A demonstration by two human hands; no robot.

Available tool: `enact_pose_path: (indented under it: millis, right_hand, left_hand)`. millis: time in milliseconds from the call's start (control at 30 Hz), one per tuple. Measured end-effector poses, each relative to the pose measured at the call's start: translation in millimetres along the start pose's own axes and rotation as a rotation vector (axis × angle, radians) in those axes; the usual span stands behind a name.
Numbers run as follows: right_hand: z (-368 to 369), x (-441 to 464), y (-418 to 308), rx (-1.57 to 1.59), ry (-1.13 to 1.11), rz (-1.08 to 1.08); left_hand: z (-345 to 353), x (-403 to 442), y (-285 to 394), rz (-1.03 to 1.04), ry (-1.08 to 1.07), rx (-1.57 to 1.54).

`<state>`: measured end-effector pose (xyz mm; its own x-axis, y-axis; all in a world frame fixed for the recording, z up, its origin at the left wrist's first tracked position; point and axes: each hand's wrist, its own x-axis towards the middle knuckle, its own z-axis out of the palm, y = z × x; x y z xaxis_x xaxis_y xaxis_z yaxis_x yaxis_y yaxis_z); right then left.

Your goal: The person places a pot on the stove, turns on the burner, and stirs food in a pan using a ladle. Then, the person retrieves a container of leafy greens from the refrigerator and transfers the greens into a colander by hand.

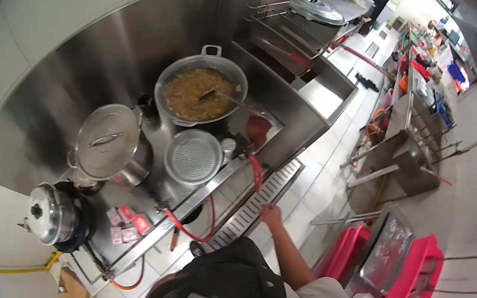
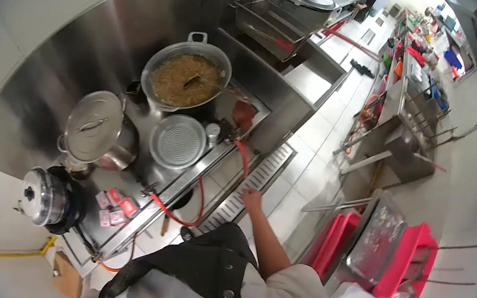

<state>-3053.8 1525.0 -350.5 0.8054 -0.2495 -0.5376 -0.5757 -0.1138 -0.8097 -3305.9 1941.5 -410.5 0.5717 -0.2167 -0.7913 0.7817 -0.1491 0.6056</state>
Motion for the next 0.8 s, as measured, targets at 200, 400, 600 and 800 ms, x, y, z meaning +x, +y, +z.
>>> enact_pose_path:
  millis: [200,400,600,800]
  right_hand:
    - [-4.8,164.3,-77.7,-0.497,0.136,-0.467]
    - [18.0,365.1,-148.4,-0.45,-0.171,-0.184]
    - [-1.8,396.4,-178.1,0.059,-0.398,0.188]
    - [-73.6,271.8,-256.6,-0.029,-1.038,-0.129]
  left_hand:
    - [50.9,77.9,107.2,0.097,-0.006,0.019]
    - [134.2,155.4,222.4,0.135,0.092,-0.163]
    - [215.8,200.6,327.5,0.158,0.098,-0.599]
    - [237.1,176.1,475.7,0.404,0.427,-0.486]
